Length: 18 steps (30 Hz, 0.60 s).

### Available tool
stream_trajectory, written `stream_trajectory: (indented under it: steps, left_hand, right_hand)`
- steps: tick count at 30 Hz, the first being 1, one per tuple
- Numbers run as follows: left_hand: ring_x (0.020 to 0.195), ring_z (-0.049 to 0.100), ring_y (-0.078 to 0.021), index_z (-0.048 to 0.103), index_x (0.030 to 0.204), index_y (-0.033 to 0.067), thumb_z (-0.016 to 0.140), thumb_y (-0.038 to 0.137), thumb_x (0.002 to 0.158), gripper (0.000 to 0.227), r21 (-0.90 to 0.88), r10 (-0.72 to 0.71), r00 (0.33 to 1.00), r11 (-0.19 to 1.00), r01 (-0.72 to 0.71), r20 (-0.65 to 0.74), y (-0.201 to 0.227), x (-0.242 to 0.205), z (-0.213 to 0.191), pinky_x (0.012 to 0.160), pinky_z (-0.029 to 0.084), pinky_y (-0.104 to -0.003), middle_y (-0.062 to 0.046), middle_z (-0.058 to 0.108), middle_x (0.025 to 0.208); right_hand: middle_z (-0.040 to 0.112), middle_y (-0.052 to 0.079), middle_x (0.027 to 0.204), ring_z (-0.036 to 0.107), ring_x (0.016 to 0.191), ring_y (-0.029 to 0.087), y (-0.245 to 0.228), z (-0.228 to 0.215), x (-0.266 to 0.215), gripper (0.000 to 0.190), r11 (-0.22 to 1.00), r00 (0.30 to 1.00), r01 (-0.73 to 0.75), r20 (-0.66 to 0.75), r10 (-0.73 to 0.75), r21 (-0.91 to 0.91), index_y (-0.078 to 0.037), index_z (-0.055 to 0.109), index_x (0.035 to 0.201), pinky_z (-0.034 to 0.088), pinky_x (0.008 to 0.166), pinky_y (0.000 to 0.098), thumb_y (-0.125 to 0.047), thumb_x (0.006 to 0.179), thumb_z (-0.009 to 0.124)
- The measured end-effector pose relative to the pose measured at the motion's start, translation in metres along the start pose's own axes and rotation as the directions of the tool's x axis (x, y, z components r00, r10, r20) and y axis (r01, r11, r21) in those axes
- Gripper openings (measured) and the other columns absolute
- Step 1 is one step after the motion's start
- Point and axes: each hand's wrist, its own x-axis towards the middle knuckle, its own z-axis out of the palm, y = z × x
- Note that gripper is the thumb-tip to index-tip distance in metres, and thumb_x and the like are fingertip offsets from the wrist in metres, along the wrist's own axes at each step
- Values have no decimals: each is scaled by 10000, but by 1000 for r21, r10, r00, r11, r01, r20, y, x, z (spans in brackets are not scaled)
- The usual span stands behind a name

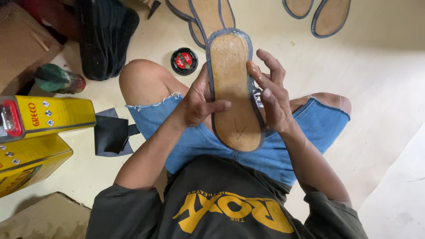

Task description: The person sits on the floor and applies a viscous substance to the edges of several sandal soles using their fingers. They handle each sole one at a time, spreading the substance along the perimeter, then place the treated soles on the floor.

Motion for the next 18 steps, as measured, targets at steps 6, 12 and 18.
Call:
stream_trajectory:
  steps: [6, 12, 18]
  left_hand:
    - [1085, 553, -176, 241, 1373, 100, 689, 0, 785, 746, 91, -163, 984, 984, 156, 68, 23, -12, 6, 923, 500, -325, -60, 543, 1161]
    - [1163, 448, -127, 241, 1401, 56, 693, 83, 795, 756, 215, -214, 941, 963, 160, 262, 22, -15, 4, 978, 408, -268, -48, 472, 1235]
    - [1146, 490, -149, 205, 1444, 65, 710, 68, 760, 850, 26, -241, 915, 969, 246, 324, 22, -15, 6, 948, 436, -285, -46, 490, 1244]
  right_hand:
    - [181, 60, 1557, 203, 1461, 172, 15, -8, 8, 499, 971, 999, -54, 14, 52, 233, -136, 401, 1412, 324, 1087, 379, -441, 1049, 246]
    - [353, 128, 1401, 346, 1337, 232, 6, -26, 37, 477, 865, 974, -147, 223, 42, 481, -39, 532, 1242, 319, 1138, 398, -406, 1029, 313]
    - [400, 61, 1307, 431, 1206, 165, 5, -29, 53, 650, 879, 924, -242, 375, 79, 411, -87, 587, 1149, 387, 1060, 343, -628, 964, 277]
